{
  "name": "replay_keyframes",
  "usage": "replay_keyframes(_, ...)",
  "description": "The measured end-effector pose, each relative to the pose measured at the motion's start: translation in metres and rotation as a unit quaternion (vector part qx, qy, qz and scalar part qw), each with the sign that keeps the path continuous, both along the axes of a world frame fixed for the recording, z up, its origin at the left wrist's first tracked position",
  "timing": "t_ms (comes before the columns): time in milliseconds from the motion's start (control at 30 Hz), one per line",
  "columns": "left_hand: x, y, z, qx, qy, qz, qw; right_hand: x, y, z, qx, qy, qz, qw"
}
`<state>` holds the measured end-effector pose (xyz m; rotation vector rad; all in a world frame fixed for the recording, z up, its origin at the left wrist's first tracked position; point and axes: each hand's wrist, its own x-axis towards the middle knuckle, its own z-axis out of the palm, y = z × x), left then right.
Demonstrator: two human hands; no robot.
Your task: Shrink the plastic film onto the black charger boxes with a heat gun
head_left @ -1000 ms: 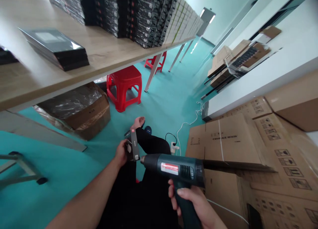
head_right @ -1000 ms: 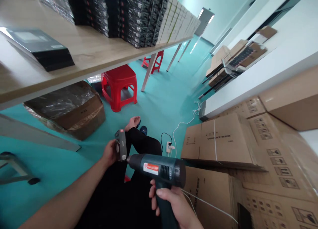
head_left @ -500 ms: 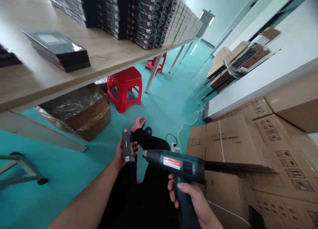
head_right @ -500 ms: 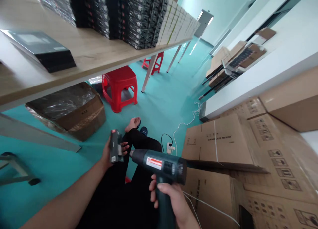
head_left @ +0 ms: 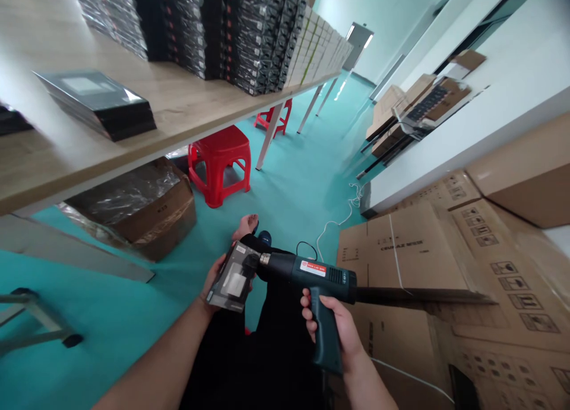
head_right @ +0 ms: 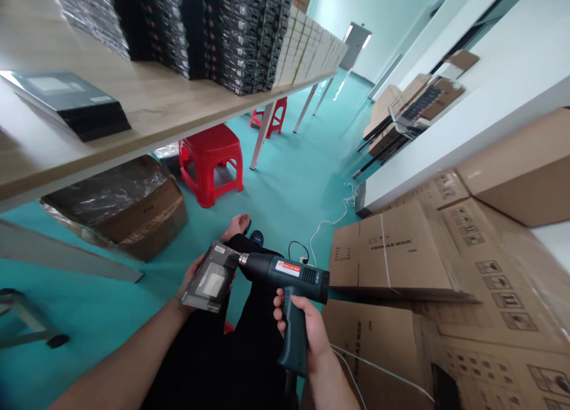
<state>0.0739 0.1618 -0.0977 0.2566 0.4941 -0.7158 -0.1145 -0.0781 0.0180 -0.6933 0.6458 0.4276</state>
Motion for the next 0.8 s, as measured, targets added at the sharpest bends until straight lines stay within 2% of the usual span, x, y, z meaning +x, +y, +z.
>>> replay_keyframes(133,-0.053,0.014,-0.008,-0.003,-0.009,-0.038,0.999,0.008,0.004,0.001,0.002,-0.010,0.001,1.000)
replay_keyframes(233,-0.078,0.019,-0.012,-0.019,-0.035,-0.064,0.997,0.014,0.005,0.002,0.002,-0.018,0.002,1.000)
replay_keyframes(367,-0.086,0.021,-0.014,-0.045,-0.062,-0.096,0.992,0.026,0.011,0.002,-0.007,-0.026,0.009,1.000)
replay_keyframes(500,-0.086,0.021,-0.014,-0.033,-0.071,-0.102,0.992,0.038,0.024,0.005,-0.045,-0.060,0.038,0.996)
replay_keyframes(600,-0.085,0.020,-0.017,-0.023,-0.061,-0.084,0.994,0.037,0.029,0.017,-0.100,-0.116,0.128,0.980)
replay_keyframes(733,-0.081,0.020,-0.024,-0.009,-0.052,-0.005,0.999,0.030,0.029,0.037,-0.136,-0.126,0.342,0.921)
replay_keyframes(800,-0.081,0.020,-0.025,-0.009,-0.047,0.008,0.999,0.032,0.031,0.043,-0.158,-0.130,0.363,0.909)
